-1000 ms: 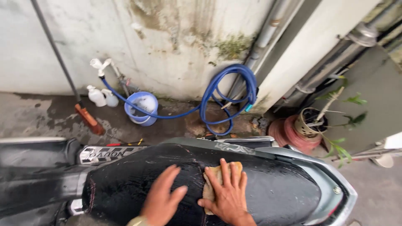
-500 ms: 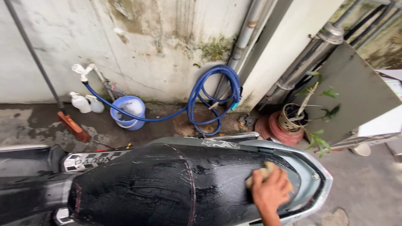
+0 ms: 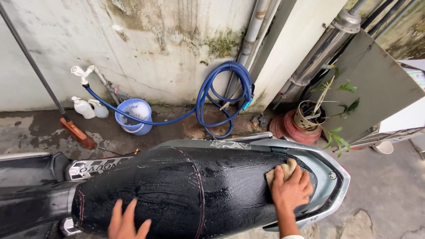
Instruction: The person wipes the front body panel, handlebars, and seat of a motorcycle using a cloth. They scrub the seat with soapy water and wipe the front fairing and handlebars to remove dirt and moisture.
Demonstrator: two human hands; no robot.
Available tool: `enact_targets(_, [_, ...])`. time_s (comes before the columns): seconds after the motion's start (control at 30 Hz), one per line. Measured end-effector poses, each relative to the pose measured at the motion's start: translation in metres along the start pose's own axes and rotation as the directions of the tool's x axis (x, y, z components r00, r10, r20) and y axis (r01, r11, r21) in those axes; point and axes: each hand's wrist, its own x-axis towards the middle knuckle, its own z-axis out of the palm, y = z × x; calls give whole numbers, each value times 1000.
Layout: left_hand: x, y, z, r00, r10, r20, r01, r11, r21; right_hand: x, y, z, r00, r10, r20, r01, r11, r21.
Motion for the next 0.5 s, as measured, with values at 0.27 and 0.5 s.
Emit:
enact_targets(0.27, [29, 198, -77, 782, -173, 598, 89, 982, 168, 9, 18, 13, 993, -98, -62, 99, 995, 4])
enact_targets(0.5, [41, 198, -52, 744, -257, 617, 90, 953, 288, 9, 27, 12, 948, -297, -114, 279, 948, -150])
